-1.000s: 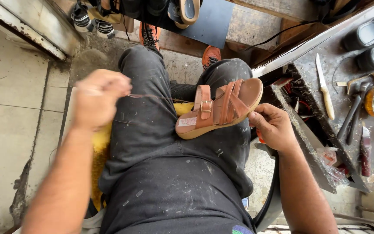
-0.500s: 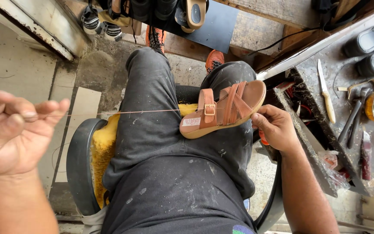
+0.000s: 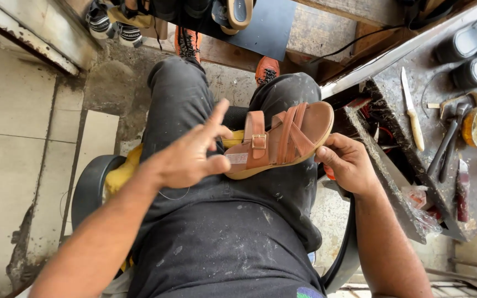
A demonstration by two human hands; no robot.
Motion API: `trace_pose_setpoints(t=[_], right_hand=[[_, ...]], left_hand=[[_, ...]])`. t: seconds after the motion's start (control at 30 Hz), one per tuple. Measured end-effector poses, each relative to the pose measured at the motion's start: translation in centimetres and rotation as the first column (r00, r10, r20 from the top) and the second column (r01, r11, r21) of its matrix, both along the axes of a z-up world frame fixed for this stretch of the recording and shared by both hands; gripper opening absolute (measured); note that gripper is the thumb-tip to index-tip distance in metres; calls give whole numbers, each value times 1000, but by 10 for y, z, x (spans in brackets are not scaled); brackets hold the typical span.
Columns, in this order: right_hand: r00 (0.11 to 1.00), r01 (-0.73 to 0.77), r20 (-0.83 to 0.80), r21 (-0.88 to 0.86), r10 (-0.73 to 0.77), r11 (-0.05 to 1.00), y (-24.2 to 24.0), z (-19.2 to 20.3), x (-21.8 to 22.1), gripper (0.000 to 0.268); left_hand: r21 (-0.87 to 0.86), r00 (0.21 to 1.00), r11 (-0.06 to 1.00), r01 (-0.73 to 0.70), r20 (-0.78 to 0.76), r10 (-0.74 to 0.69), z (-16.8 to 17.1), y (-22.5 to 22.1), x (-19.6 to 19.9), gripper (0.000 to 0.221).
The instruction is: Hand-stitching the sole of a leather sandal using an awl and thread
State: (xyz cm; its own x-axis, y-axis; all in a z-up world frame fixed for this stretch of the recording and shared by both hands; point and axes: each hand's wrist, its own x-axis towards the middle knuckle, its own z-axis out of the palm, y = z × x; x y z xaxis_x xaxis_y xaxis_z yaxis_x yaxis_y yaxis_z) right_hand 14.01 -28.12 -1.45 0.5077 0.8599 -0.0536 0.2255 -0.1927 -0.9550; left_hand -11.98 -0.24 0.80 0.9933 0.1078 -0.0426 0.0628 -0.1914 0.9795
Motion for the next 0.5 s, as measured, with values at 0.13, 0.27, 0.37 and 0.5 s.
trace_pose_setpoints(t=[0.13, 0.27, 0.37, 0.5], right_hand=[[999, -5, -50, 102, 10, 995, -1, -4, -6, 13], [998, -19, -56, 143, 28, 989, 18, 16, -14, 11], [992, -100, 83, 128, 90, 987, 11, 3, -10, 17], [984, -87, 162, 72, 75, 994, 8, 11, -13, 23]], left_hand=[[-259, 993, 965, 37, 117, -7, -40, -29, 43, 126], [-834, 932, 478, 275, 354, 82, -71, -48, 78, 113], [-890, 898, 216, 401, 429, 101, -90, -60, 90, 104], [-875, 883, 207, 438, 462, 80, -119, -74, 89, 119]])
